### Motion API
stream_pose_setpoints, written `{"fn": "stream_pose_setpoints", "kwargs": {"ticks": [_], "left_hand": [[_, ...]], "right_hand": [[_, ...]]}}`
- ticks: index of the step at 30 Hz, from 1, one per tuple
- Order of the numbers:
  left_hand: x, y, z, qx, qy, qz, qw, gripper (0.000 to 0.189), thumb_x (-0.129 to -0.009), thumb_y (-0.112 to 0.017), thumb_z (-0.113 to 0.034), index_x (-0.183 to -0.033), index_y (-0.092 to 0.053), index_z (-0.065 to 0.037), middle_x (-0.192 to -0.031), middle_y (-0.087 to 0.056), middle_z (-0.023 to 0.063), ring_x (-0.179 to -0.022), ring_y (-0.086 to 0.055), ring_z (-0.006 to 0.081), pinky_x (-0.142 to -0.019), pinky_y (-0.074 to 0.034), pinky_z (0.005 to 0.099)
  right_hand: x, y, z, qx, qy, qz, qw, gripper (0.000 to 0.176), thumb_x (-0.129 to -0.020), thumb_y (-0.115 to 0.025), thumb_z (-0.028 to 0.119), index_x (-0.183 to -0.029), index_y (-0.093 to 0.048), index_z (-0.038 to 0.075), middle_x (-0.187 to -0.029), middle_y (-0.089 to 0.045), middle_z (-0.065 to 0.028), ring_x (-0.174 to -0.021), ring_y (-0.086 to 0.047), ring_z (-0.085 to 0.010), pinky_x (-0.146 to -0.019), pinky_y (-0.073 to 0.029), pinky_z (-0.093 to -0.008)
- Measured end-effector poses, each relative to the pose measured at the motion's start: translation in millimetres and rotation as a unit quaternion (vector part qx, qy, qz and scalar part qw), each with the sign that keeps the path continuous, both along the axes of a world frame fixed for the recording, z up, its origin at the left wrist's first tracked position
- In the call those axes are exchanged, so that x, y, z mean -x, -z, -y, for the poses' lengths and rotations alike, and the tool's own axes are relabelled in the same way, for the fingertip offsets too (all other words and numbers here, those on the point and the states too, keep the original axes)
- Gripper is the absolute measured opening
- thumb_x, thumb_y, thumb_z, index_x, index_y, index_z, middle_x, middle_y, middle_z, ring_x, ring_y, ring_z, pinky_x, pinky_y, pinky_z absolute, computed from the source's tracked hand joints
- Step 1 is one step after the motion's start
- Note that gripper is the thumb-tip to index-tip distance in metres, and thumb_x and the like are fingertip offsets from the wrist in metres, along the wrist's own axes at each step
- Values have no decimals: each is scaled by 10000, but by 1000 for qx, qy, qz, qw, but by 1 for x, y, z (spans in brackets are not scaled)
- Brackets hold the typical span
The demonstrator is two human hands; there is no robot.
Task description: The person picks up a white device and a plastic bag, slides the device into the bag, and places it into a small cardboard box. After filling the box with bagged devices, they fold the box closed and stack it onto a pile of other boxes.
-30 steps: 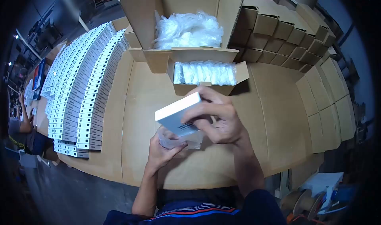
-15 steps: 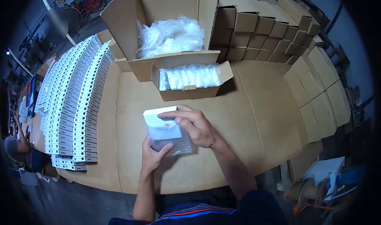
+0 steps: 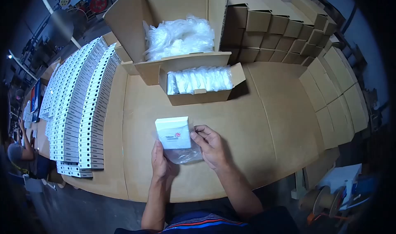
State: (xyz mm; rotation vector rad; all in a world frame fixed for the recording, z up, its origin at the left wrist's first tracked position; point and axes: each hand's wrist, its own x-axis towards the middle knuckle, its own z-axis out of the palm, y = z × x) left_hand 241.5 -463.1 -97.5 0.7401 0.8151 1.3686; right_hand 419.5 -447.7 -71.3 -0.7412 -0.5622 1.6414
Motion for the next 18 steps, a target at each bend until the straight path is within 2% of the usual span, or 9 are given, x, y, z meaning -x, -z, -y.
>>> {"fn": "stream_pose_setpoints", "kwargs": {"ticks": [3,6,9,10,12,13,16,18], "left_hand": [[10,-1,-3,-45,26,-138,989,533,-1148,-331,-378,-1474,-461,24,-1354,-624,152,-1272,-571,217,-1124,-416,382],[2,-23,-5,-67,1,-164,984,581,-1150,-298,-392,-1477,-475,54,-1376,-618,154,-1292,-560,208,-1150,-384,363],[7,-17,-12,-117,24,-180,976,630,-1148,-282,-415,-1539,-403,65,-1422,-592,172,-1320,-532,207,-1167,-360,358],[3,-24,-10,-90,39,-134,986,639,-1148,-271,-413,-1517,-424,86,-1431,-587,175,-1307,-534,206,-1159,-366,352],[4,-21,-9,-46,51,-135,988,581,-1145,-332,-369,-1504,-448,73,-1411,-595,169,-1275,-544,196,-1120,-397,344],[4,-21,-9,-23,58,-136,989,553,-1144,-362,-347,-1497,-460,67,-1401,-600,166,-1259,-549,190,-1101,-413,340],[-10,-31,-6,-82,36,-177,980,425,-1114,-492,-264,-1406,-571,35,-1294,-652,125,-1136,-582,153,-979,-469,304],[-11,-24,-4,12,30,-141,990,371,-1089,-557,-235,-1355,-615,17,-1211,-671,88,-1064,-588,127,-905,-483,286]], "right_hand": [[-2,15,-1,-62,35,9,997,167,-1019,-638,29,-1185,-619,16,-1096,-721,-77,-1001,-681,-138,-912,-542,-283],[0,11,-1,-70,54,20,996,117,-1017,-642,7,-1133,-634,8,-1045,-700,-50,-954,-640,-78,-883,-510,-230],[2,9,-2,-132,89,75,984,126,-1024,-639,29,-1146,-613,13,-1019,-695,-39,-939,-636,-84,-882,-505,-243],[5,7,-1,-126,102,61,985,129,-1031,-630,37,-1155,-602,13,-1014,-692,-39,-940,-634,-87,-883,-505,-247],[13,2,-1,-118,128,35,984,137,-1044,-611,52,-1171,-580,14,-1004,-686,-40,-942,-631,-93,-886,-505,-256],[15,0,0,-118,140,64,981,141,-1050,-603,63,-1177,-568,14,-1029,-687,-53,-958,-630,-98,-889,-506,-260],[19,-2,0,-106,163,154,969,180,-1062,-588,93,-1212,-540,5,-1110,-692,-100,-1018,-631,-120,-915,-506,-275],[18,0,4,-73,158,220,960,241,-1064,-591,113,-1257,-529,-16,-1170,-698,-142,-1074,-637,-145,-952,-505,-286]]}}
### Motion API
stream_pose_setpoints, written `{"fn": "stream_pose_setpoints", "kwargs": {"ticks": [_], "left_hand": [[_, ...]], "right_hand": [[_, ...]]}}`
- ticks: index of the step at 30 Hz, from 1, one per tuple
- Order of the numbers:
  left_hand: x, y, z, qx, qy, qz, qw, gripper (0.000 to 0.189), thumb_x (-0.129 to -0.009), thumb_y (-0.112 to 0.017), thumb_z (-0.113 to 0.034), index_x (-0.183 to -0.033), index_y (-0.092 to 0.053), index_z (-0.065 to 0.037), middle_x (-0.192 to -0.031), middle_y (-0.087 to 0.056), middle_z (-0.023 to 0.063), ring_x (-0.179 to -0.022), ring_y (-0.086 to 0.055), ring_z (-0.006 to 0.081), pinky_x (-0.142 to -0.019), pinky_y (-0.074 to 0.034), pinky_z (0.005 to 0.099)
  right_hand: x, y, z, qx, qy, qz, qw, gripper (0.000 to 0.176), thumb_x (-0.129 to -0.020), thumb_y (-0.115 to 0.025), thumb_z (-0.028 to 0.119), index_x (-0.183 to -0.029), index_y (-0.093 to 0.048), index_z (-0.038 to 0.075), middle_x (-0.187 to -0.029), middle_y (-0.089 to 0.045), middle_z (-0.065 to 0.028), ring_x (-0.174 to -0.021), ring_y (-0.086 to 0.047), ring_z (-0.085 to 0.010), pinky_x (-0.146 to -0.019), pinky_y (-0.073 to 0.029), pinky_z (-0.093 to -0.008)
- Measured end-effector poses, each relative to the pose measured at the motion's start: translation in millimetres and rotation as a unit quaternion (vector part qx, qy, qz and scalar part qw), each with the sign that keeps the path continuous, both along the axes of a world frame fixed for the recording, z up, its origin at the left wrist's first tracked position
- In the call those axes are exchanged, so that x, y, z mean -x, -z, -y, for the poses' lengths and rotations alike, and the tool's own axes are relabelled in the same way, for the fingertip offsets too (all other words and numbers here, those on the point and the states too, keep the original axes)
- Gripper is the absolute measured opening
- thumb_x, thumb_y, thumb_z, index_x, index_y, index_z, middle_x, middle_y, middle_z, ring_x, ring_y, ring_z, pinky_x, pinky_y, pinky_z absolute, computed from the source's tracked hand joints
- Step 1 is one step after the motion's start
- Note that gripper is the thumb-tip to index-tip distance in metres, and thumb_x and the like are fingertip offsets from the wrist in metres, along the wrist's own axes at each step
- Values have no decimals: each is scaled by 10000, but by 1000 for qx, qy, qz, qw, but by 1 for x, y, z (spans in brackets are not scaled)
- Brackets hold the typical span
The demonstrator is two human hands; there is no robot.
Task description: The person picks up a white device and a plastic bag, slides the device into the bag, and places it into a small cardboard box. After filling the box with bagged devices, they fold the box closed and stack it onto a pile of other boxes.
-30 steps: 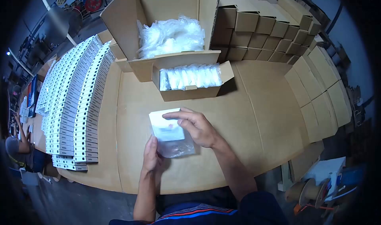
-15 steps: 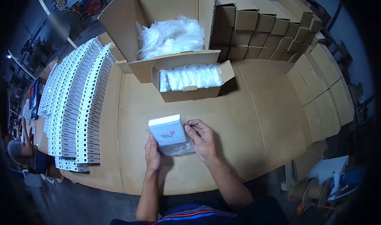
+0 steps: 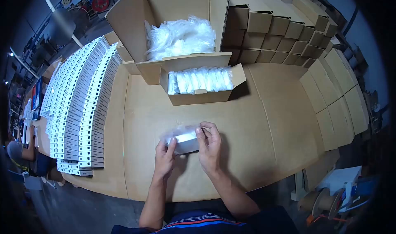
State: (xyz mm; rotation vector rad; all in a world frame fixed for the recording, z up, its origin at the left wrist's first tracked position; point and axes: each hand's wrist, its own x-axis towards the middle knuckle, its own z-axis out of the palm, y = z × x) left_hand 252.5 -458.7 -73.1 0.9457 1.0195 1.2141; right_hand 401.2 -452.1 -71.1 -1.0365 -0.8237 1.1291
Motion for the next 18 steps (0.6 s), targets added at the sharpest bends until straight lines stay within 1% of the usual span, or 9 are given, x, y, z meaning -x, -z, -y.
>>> {"fn": "stream_pose_setpoints", "kwargs": {"ticks": [2,4,7,8,9,12,15,16,18], "left_hand": [[-4,0,-4,30,-37,1,999,319,-1077,-594,-255,-1229,-689,9,-1070,-689,26,-945,-602,100,-832,-494,260],[-3,2,-7,47,-54,15,997,317,-1076,-598,-263,-1206,-701,7,-1033,-688,16,-918,-602,91,-805,-498,255],[-6,0,-10,27,-68,6,997,319,-1077,-597,-289,-1135,-727,-3,-955,-691,5,-856,-600,77,-710,-494,246],[-7,1,-9,30,-74,5,997,326,-1078,-596,-297,-1123,-732,-5,-948,-691,7,-851,-598,73,-688,-489,245],[-7,2,-11,27,-82,5,996,333,-1079,-595,-306,-1110,-736,-6,-941,-692,9,-845,-596,70,-667,-485,243],[-2,2,-10,43,-92,-14,995,369,-1085,-580,-332,-1081,-745,-2,-959,-709,28,-860,-613,83,-711,-501,257],[-5,-1,-6,60,-104,-21,993,352,-1092,-559,-335,-1073,-733,-30,-928,-713,27,-809,-624,78,-695,-487,257],[-7,6,-8,34,-124,-22,991,412,-1092,-559,-356,-1064,-741,13,-985,-730,59,-898,-646,120,-816,-522,293],[-3,1,-7,53,-127,-5,990,418,-1093,-556,-355,-1071,-738,21,-983,-729,61,-903,-645,120,-815,-523,296]], "right_hand": [[1,-13,3,-34,-28,13,999,329,-1061,-604,131,-1323,-501,-39,-1199,-701,-167,-1111,-639,-162,-990,-495,-288],[7,-13,0,-69,-19,36,997,407,-1059,-613,145,-1377,-520,-91,-1193,-716,-179,-1118,-651,-169,-1019,-491,-285],[2,-11,1,25,-60,75,995,335,-1070,-590,141,-1318,-612,-83,-1255,-704,-167,-1158,-645,-174,-1056,-479,-305],[2,-17,1,12,-60,74,995,301,-1070,-595,146,-1240,-688,-83,-1218,-723,-139,-1121,-653,-155,-1031,-496,-300],[1,-16,0,18,-84,72,994,302,-1069,-597,146,-1244,-688,-83,-1216,-724,-134,-1118,-652,-152,-1027,-497,-298],[-10,-14,-11,35,-146,89,985,283,-1062,-600,118,-1245,-691,-79,-1185,-743,-113,-1070,-660,-136,-989,-516,-289],[-8,-23,-11,30,-61,108,992,280,-1056,-602,103,-1254,-686,-77,-1246,-721,-138,-1105,-657,-153,-1012,-511,-306],[-7,-25,-12,2,-49,48,998,277,-1049,-607,90,-1259,-683,-74,-1352,-662,-173,-1195,-625,-177,-1052,-492,-318],[-19,-19,-9,-67,-127,22,989,270,-1041,-611,72,-1259,-684,-70,-1402,-625,-183,-1231,-606,-191,-1063,-482,-319]]}}
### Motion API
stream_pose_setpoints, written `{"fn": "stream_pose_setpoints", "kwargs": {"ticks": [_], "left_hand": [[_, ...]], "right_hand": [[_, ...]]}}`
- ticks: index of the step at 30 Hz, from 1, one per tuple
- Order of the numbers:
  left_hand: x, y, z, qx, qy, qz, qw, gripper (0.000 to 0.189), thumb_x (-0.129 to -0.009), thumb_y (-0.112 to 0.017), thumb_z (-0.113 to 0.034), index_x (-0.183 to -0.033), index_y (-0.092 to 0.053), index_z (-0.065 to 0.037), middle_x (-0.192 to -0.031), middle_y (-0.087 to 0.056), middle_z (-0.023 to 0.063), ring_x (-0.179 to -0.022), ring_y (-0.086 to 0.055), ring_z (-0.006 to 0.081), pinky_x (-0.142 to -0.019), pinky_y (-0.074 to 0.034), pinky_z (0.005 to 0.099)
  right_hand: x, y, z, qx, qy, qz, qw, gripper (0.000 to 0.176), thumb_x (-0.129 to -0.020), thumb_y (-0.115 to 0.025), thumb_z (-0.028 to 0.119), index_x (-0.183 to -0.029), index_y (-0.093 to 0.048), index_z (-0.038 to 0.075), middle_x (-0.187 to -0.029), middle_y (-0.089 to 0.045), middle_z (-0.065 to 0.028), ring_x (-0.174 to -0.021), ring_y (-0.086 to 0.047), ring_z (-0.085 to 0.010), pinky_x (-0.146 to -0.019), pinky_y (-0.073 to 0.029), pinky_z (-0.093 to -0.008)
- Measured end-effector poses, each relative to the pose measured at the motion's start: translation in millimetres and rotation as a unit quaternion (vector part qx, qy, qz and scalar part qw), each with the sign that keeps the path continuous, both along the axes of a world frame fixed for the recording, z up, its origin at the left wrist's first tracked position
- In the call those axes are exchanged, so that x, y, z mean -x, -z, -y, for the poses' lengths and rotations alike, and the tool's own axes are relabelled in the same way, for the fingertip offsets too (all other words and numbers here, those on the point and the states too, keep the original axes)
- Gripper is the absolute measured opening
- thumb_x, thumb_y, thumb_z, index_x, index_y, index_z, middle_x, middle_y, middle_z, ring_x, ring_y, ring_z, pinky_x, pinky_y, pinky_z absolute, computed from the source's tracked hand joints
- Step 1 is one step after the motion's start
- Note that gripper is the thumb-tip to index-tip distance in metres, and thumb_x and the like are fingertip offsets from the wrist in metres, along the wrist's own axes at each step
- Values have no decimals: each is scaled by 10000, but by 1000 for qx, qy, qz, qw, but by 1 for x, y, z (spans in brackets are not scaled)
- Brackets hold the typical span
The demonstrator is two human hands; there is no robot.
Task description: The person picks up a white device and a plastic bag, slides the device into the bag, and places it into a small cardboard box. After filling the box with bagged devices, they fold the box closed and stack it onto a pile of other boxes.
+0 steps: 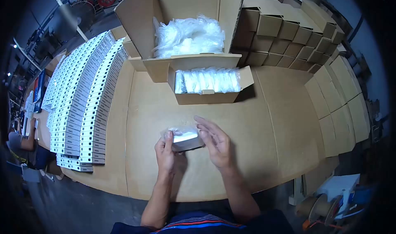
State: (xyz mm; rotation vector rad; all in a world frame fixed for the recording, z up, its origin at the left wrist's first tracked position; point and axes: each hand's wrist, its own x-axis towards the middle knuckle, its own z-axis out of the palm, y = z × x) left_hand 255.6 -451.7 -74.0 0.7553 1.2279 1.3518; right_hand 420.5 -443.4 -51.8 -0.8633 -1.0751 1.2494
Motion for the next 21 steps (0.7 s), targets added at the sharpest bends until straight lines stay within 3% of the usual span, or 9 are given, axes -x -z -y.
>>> {"fn": "stream_pose_setpoints", "kwargs": {"ticks": [1,4,6,9,11,12,16,18,21], "left_hand": [[1,-3,-1,6,-2,10,1000,421,-1094,-555,-354,-1074,-737,25,-982,-729,61,-906,-644,119,-815,-524,298],[-1,2,-4,-46,-14,-15,999,410,-1099,-530,-378,-1044,-741,-30,-837,-684,-11,-660,-563,44,-537,-404,221],[1,-9,-4,-55,13,-35,998,440,-1108,-500,-392,-1061,-734,-22,-841,-677,-6,-682,-563,45,-562,-411,223],[8,-9,-3,-52,30,-41,997,497,-1124,-437,-403,-1172,-705,14,-847,-652,8,-703,-534,42,-579,-407,227],[10,-10,-6,-90,38,-34,995,500,-1127,-426,-394,-1254,-678,19,-852,-639,10,-713,-522,40,-588,-405,227],[14,-13,-4,-79,38,-65,994,459,-1138,-384,-304,-1348,-620,29,-1059,-723,84,-930,-656,142,-878,-510,287],[14,-35,3,-110,80,-85,987,350,-1056,-588,-158,-1364,-607,7,-1073,-714,72,-935,-657,125,-830,-530,283],[19,-39,2,-169,142,-132,966,350,-989,-696,-79,-1325,-636,0,-1051,-715,62,-917,-657,109,-786,-541,273],[35,-21,-2,-97,246,-150,953,359,-914,-783,-35,-1252,-671,8,-1021,-718,53,-873,-656,86,-736,-542,252]], "right_hand": [[-9,3,0,-33,-40,-15,999,267,-1038,-613,63,-1259,-684,-68,-1427,-607,-188,-1249,-596,-199,-1068,-478,-320],[-25,-1,-3,-10,-160,99,982,270,-964,-706,31,-1230,-724,-8,-1432,-607,-174,-1213,-616,-217,-1025,-495,-313],[-22,-5,-7,-20,-167,230,959,337,-892,-775,23,-1226,-749,66,-1325,-693,-147,-1111,-677,-194,-952,-539,-307],[-11,-3,-8,27,-141,177,974,376,-870,-790,21,-1237,-747,87,-1211,-753,-125,-1030,-715,-170,-899,-564,-312],[-12,-14,-7,43,-142,236,960,385,-862,-794,27,-1240,-739,77,-1178,-765,-128,-1053,-729,-175,-908,-568,-318],[-14,-14,-7,37,-143,248,957,387,-862,-796,33,-1242,-736,70,-1185,-762,-130,-1065,-731,-188,-916,-566,-320],[-18,1,-6,28,-127,224,966,358,-862,-802,56,-1213,-738,37,-1256,-734,-144,-1201,-686,-257,-1006,-533,-365],[-22,-4,-7,-18,-120,273,954,334,-856,-807,66,-1181,-745,26,-1289,-718,-148,-1293,-621,-296,-1057,-498,-400],[-27,-19,-6,-93,-103,337,931,318,-830,-815,71,-1139,-754,25,-1281,-716,-134,-1353,-551,-343,-1102,-462,-445]]}}
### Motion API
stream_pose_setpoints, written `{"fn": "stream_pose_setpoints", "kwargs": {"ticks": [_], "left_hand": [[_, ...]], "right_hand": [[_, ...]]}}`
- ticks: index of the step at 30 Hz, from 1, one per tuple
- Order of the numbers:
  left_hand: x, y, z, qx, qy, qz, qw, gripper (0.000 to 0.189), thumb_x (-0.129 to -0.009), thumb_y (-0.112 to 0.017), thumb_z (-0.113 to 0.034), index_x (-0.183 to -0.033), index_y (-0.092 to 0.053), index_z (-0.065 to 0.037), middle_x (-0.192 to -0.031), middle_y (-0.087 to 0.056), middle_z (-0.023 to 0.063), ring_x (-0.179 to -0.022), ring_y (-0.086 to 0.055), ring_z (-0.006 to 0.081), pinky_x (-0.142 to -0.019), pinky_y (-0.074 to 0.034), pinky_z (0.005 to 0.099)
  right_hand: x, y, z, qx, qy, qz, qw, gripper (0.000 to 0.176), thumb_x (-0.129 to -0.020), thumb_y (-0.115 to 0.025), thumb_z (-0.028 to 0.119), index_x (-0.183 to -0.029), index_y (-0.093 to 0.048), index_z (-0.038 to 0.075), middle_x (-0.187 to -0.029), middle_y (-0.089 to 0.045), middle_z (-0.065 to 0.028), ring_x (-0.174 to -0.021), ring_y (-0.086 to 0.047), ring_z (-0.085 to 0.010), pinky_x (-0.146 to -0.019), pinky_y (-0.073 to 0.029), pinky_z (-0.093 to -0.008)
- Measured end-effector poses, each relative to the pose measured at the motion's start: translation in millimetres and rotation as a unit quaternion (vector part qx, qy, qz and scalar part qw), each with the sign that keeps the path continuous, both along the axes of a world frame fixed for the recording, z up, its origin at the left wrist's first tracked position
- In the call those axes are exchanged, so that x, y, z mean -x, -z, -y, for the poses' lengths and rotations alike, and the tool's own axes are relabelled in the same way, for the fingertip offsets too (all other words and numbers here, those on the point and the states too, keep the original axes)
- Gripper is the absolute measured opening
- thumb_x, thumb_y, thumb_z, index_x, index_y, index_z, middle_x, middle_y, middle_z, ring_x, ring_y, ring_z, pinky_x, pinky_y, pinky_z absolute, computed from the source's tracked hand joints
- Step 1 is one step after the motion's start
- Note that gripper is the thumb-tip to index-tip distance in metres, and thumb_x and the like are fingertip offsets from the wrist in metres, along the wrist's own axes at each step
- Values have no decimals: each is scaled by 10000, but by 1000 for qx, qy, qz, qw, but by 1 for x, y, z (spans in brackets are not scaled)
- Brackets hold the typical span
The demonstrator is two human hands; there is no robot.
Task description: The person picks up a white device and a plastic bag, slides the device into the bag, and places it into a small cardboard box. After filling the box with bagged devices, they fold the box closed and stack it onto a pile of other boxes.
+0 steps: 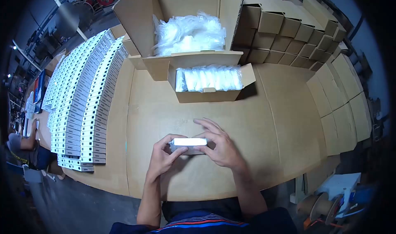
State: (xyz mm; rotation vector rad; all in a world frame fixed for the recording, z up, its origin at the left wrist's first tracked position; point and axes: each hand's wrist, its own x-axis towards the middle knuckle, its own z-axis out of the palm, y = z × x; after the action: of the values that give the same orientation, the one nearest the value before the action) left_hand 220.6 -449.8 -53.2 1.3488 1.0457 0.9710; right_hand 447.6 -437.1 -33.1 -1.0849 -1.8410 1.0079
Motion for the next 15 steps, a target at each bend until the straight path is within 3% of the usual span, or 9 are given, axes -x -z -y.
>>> {"fn": "stream_pose_setpoints", "kwargs": {"ticks": [2,4,6,9,10,12,13,15], "left_hand": [[1,6,-2,10,3,16,1000,291,-936,-770,-65,-1200,-686,23,-1003,-718,47,-845,-654,80,-709,-539,230],[2,2,-7,28,13,36,999,292,-938,-767,-63,-1202,-683,29,-1022,-716,50,-868,-652,80,-732,-545,238],[9,1,-15,54,58,51,996,322,-927,-769,-51,-1224,-672,24,-1092,-706,67,-994,-649,117,-843,-542,268],[15,3,-30,27,79,64,994,424,-905,-783,-39,-1296,-625,13,-1219,-667,89,-1120,-629,153,-935,-535,295],[19,5,-38,8,76,66,995,469,-898,-789,-36,-1326,-605,9,-1265,-649,96,-1152,-621,162,-953,-533,300],[29,-6,-61,-47,14,-67,997,859,-728,-943,-148,-1448,-494,-19,-1392,-582,139,-1291,-576,253,-1092,-486,406],[31,-2,-75,-65,-8,-76,995,972,-683,-970,-171,-1489,-445,-27,-1418,-563,154,-1322,-554,266,-1115,-470,429],[28,11,-106,-111,-42,-85,989,1134,-628,-1002,-195,-1549,-359,-39,-1460,-529,171,-1364,-521,283,-1146,-445,457]], "right_hand": [[-2,-5,1,-26,-3,44,999,327,-817,-821,69,-1134,-753,24,-1241,-729,-123,-1301,-583,-343,-1079,-482,-437],[-3,-15,0,-45,-7,73,996,341,-816,-824,77,-1142,-736,30,-1153,-736,-115,-1102,-658,-301,-926,-544,-417],[-5,-39,-1,-18,-23,75,997,331,-818,-822,75,-1130,-722,27,-1089,-736,-116,-978,-690,-280,-836,-563,-406],[-14,-49,-14,-95,-96,154,979,297,-827,-818,62,-1095,-696,21,-990,-711,-142,-789,-689,-260,-705,-562,-395],[-15,-53,-19,-101,-50,141,984,275,-832,-813,53,-1075,-689,17,-970,-702,-142,-758,-687,-250,-669,-560,-378],[-15,-66,-29,-116,42,115,986,235,-842,-803,35,-1037,-673,9,-931,-686,-143,-694,-681,-230,-598,-556,-345],[-6,-78,-34,-136,120,86,980,199,-860,-788,28,-1012,-662,-2,-913,-676,-124,-662,-674,-176,-517,-530,-287],[9,-65,-53,-116,221,-23,968,234,-879,-766,11,-1067,-632,-23,-962,-671,-121,-726,-694,-162,-516,-560,-260]]}}
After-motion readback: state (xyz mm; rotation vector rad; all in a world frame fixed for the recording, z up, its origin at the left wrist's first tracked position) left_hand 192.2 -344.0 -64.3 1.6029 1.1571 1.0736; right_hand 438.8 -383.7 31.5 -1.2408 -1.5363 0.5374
